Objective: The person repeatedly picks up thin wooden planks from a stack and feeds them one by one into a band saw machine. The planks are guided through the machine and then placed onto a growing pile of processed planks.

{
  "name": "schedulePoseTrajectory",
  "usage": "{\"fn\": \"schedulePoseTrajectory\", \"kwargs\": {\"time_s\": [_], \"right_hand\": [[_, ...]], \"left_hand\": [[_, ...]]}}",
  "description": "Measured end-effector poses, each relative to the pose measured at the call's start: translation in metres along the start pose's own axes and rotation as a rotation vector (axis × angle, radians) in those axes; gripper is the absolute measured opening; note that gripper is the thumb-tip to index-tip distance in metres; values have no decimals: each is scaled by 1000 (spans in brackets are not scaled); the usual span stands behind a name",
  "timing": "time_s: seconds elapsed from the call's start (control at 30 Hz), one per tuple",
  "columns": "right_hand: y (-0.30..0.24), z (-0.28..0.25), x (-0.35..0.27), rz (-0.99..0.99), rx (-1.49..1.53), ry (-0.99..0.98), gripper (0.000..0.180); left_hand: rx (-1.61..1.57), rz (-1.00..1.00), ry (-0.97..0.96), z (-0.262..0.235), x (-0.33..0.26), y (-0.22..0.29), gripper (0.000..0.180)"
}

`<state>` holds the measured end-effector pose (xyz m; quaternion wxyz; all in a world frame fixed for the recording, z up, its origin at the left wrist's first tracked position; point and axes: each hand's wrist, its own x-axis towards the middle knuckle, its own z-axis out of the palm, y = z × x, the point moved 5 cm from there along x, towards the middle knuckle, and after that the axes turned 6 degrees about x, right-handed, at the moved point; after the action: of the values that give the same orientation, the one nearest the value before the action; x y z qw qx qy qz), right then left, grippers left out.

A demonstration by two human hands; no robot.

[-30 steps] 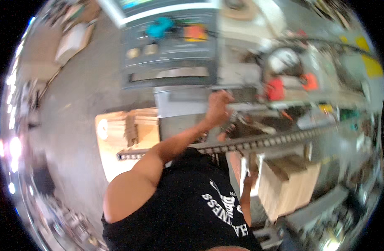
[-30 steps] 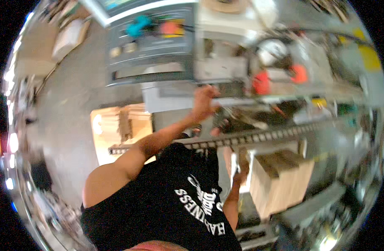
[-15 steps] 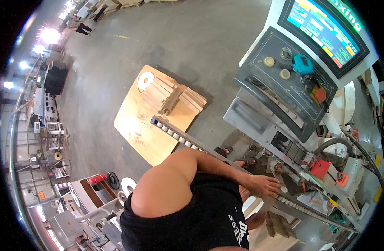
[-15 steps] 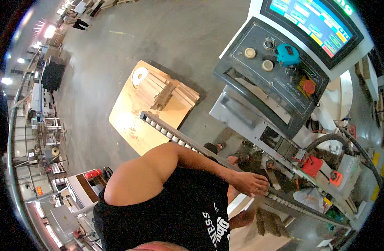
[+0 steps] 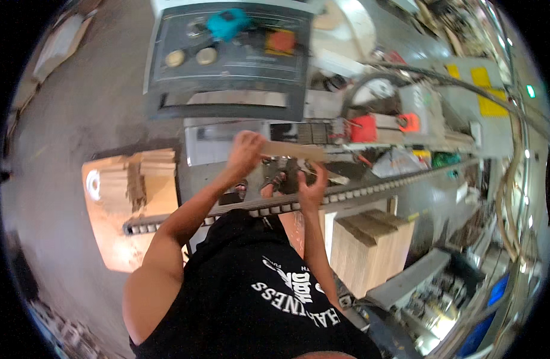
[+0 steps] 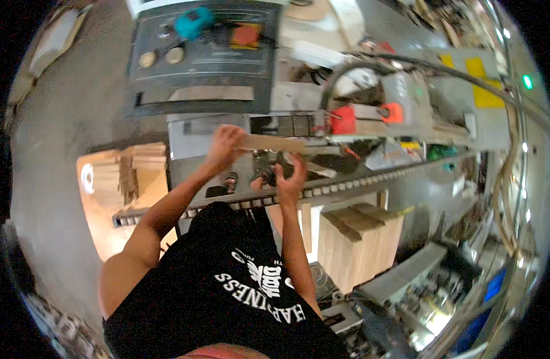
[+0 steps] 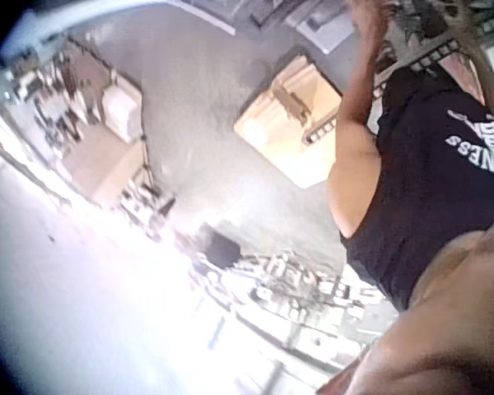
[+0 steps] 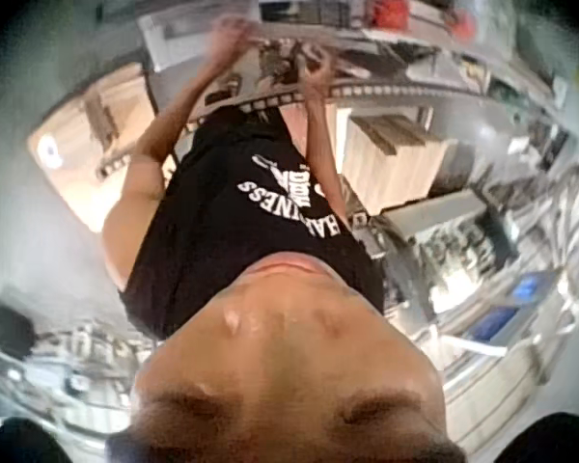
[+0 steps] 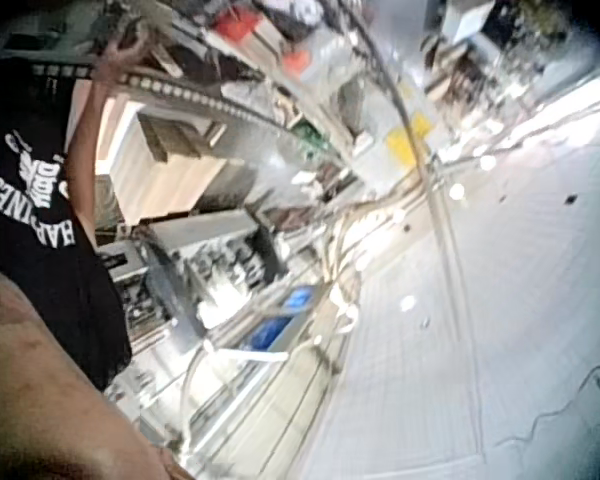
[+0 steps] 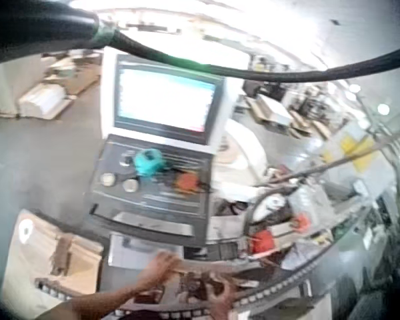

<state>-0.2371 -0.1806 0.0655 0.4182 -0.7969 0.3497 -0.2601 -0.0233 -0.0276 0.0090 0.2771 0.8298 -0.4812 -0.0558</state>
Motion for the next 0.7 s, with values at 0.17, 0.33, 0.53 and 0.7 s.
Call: {"fn": "schedulePoseTrajectory", "kwargs": {"time_s": [0.17,0.33,0.53,0.7], "right_hand": [[59,61,21,393,894,-132,45],[49,104,45,618,1395,-164,47],[20,132,58,606,1398,-79,58],[8,131,55,547,1314,-116,54]], "left_hand": [[119,-113,204,-22,5,-21,59],[271,-291,248,2,5,-38,80],[239,-336,296,-18,1,-60,97],[345,-375,192,-36,-22,-89,90]]}}
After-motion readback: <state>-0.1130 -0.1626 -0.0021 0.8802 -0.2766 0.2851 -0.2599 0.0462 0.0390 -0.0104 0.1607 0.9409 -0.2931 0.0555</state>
